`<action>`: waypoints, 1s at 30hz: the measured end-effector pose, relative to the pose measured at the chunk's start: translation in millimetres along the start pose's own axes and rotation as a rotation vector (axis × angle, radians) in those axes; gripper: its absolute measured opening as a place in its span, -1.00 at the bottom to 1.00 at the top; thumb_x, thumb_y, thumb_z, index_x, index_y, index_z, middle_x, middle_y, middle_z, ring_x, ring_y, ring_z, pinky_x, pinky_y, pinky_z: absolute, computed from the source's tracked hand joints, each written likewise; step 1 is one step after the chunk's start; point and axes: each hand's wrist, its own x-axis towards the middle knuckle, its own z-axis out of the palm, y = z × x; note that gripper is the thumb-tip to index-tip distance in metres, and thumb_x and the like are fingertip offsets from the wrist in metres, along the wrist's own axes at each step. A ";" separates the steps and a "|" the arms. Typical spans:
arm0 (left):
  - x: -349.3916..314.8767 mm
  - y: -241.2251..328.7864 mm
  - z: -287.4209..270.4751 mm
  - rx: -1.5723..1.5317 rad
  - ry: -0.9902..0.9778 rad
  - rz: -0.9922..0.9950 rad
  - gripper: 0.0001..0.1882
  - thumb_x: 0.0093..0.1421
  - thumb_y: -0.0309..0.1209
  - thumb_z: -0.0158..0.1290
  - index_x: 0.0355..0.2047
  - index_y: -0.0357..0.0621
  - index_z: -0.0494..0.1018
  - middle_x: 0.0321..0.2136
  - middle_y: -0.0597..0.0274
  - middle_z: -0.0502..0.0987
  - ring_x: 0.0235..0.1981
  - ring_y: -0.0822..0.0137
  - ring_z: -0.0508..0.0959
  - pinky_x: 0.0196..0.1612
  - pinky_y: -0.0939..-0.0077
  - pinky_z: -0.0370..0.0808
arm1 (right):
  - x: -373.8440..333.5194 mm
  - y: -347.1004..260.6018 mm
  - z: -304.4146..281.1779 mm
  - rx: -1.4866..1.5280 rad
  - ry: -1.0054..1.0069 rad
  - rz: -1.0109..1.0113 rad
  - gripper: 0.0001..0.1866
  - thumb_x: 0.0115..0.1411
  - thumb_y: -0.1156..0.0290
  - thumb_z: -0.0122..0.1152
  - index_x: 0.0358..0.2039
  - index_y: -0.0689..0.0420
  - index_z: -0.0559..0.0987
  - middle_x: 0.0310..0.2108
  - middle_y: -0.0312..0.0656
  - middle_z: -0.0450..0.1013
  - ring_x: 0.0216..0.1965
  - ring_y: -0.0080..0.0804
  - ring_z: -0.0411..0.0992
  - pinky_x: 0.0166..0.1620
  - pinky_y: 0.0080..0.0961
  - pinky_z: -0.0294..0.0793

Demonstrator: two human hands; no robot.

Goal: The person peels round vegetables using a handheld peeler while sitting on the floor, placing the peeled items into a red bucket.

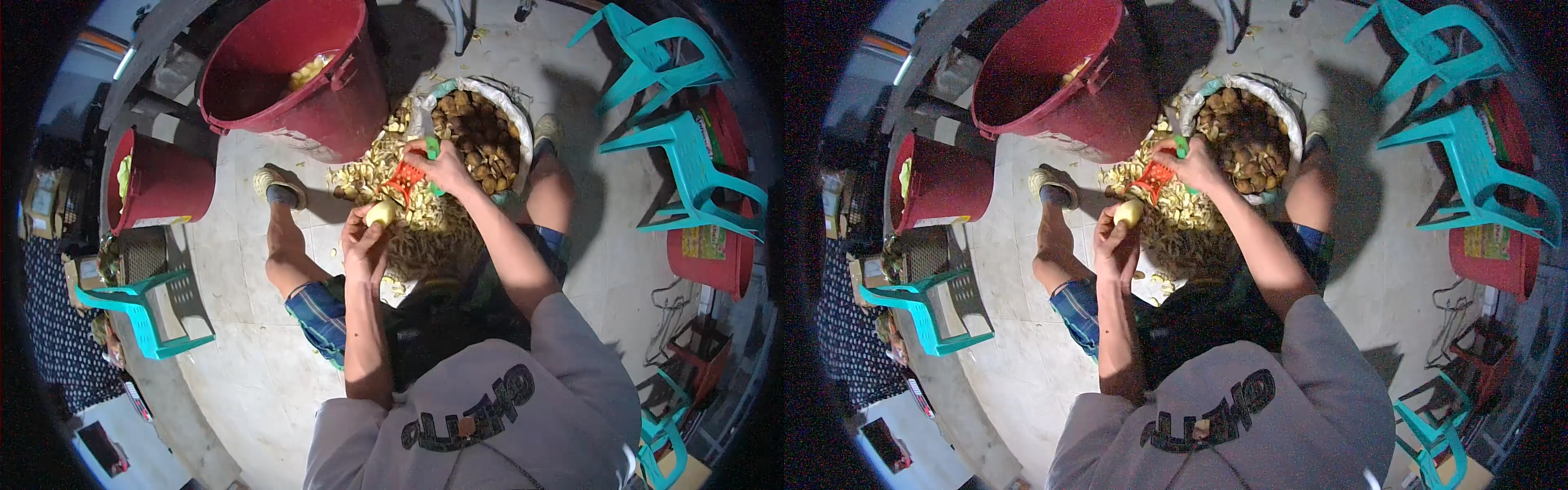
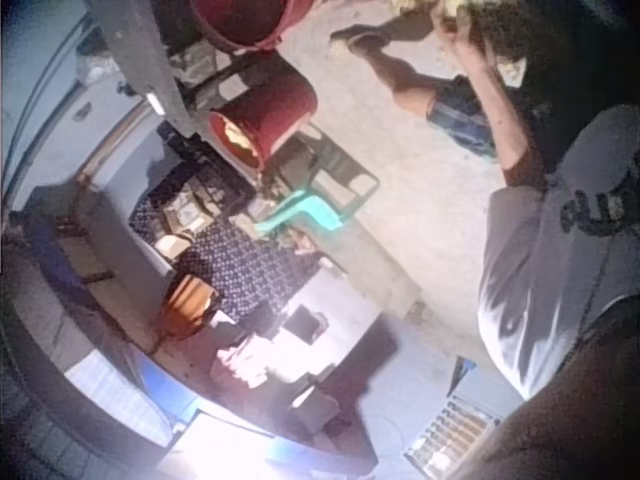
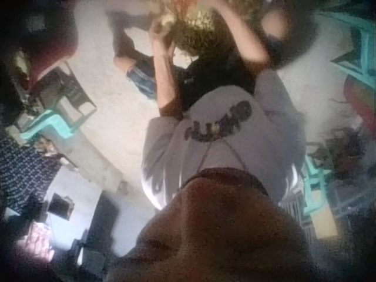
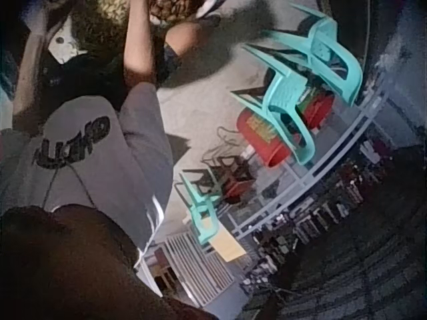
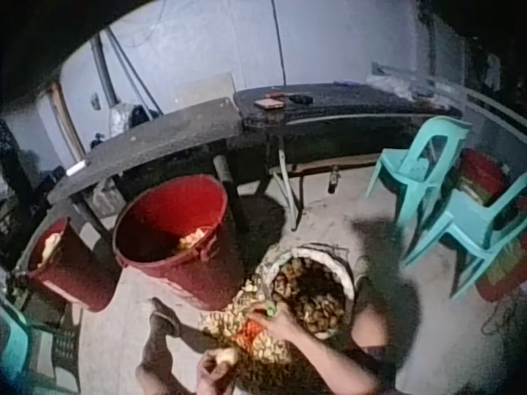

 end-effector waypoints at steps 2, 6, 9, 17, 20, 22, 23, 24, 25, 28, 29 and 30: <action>-4.2 5.9 5.7 -0.275 -0.025 -0.089 -0.67 0.05 -0.55 0.15 -0.16 -0.23 0.38 -0.15 0.13 0.48 -0.12 0.26 0.48 0.06 0.38 0.36 | 1.0 -1.6 -2.3 0.078 0.078 0.206 -0.78 0.05 0.34 0.34 -0.37 0.22 0.59 -0.28 -0.19 0.54 -0.22 -0.40 0.48 -0.05 -0.42 0.40; 0.8 3.5 1.1 0.010 -0.012 0.003 -0.71 0.05 -0.55 0.14 -0.19 -0.23 0.38 -0.16 0.14 0.48 -0.10 0.27 0.47 0.05 0.34 0.37 | -4.2 -6.5 4.2 0.070 -0.013 -0.004 -0.80 0.06 0.37 0.32 -0.33 0.20 0.60 -0.27 -0.15 0.54 -0.21 -0.36 0.49 -0.06 -0.43 0.43; 2.0 1.5 3.8 -0.144 -0.005 -0.073 -0.73 0.05 -0.54 0.14 -0.21 -0.21 0.39 -0.19 0.16 0.49 -0.09 0.28 0.47 0.05 0.34 0.37 | 4.5 4.0 -0.8 -0.012 0.068 0.086 -0.77 0.12 0.33 0.28 -0.28 0.19 0.57 -0.41 -0.32 0.51 -0.53 -0.67 0.38 -0.53 -0.68 0.39; 3.8 -1.5 10.4 -0.268 0.018 -0.076 -0.72 0.05 -0.51 0.16 -0.21 -0.15 0.40 -0.15 0.19 0.48 -0.12 0.30 0.46 -0.01 0.39 0.38 | 4.5 -5.5 -1.9 0.028 0.104 0.125 -0.82 0.10 0.38 0.28 -0.33 0.21 0.58 -0.38 -0.30 0.53 -0.45 -0.55 0.43 -0.35 -0.54 0.45; -1.4 2.0 5.7 -0.263 0.000 -0.127 -0.60 0.05 -0.47 0.17 -0.08 -0.16 0.36 -0.08 0.17 0.44 -0.06 0.25 0.44 0.00 0.34 0.38 | 0.1 -12.1 -3.4 0.045 0.093 0.091 -0.79 0.08 0.36 0.31 -0.33 0.22 0.59 -0.36 -0.27 0.54 -0.44 -0.51 0.45 -0.33 -0.55 0.45; 0.2 -1.7 -0.6 -0.081 0.028 -0.064 -0.51 0.04 -0.44 0.17 0.00 -0.17 0.32 -0.05 0.13 0.42 -0.02 0.18 0.44 0.02 0.30 0.41 | -0.2 -9.1 4.5 0.043 0.033 -0.186 -0.78 0.10 0.37 0.29 -0.30 0.23 0.58 -0.37 -0.28 0.54 -0.44 -0.59 0.43 -0.34 -0.60 0.43; 0.4 -2.0 1.1 -0.082 0.032 -0.068 -0.51 0.04 -0.44 0.17 0.00 -0.17 0.32 -0.05 0.13 0.42 -0.02 0.18 0.44 0.02 0.30 0.41 | -0.2 -7.3 3.7 0.043 0.032 -0.181 -0.78 0.10 0.37 0.29 -0.30 0.23 0.58 -0.37 -0.28 0.54 -0.44 -0.59 0.43 -0.34 -0.60 0.43; 0.3 -2.0 2.7 -0.097 0.030 -0.086 -0.50 0.04 -0.45 0.17 0.01 -0.18 0.32 -0.06 0.12 0.43 -0.02 0.18 0.44 0.03 0.30 0.41 | 1.6 -5.6 2.0 0.009 0.042 -0.073 -0.79 0.10 0.37 0.29 -0.30 0.23 0.58 -0.36 -0.28 0.54 -0.42 -0.59 0.43 -0.31 -0.60 0.44; -0.9 -1.8 4.1 -0.113 0.028 -0.103 -0.49 0.03 -0.46 0.17 0.02 -0.18 0.32 -0.06 0.12 0.43 -0.02 0.17 0.45 0.04 0.30 0.41 | 1.5 -3.8 0.8 -0.026 0.052 0.035 -0.80 0.11 0.38 0.28 -0.29 0.22 0.58 -0.35 -0.28 0.54 -0.39 -0.59 0.44 -0.28 -0.60 0.44; -1.0 4.8 6.9 -0.237 -0.008 -0.148 -0.48 0.04 -0.47 0.16 0.04 -0.20 0.31 -0.04 0.11 0.42 -0.02 0.17 0.45 0.07 0.28 0.41 | 3.1 -8.6 -2.9 0.044 0.052 0.067 -0.79 0.10 0.38 0.28 -0.30 0.23 0.58 -0.33 -0.25 0.54 -0.32 -0.52 0.47 -0.18 -0.53 0.44; -2.0 4.9 7.1 -0.248 -0.002 -0.156 -0.48 0.04 -0.47 0.16 0.04 -0.20 0.31 -0.03 0.11 0.42 -0.01 0.17 0.45 0.08 0.27 0.41 | 1.0 -8.1 -2.8 0.078 0.049 0.089 -0.79 0.10 0.38 0.28 -0.31 0.23 0.58 -0.32 -0.23 0.54 -0.28 -0.48 0.48 -0.13 -0.49 0.44; -1.3 5.1 8.7 -0.165 0.045 -0.127 -0.53 0.05 -0.55 0.12 0.01 -0.22 0.33 -0.08 0.13 0.44 -0.06 0.18 0.47 0.08 0.15 0.40 | -1.0 -7.5 3.7 0.029 0.035 -0.075 -0.80 0.11 0.39 0.28 -0.31 0.23 0.57 -0.35 -0.26 0.53 -0.33 -0.52 0.45 -0.20 -0.51 0.45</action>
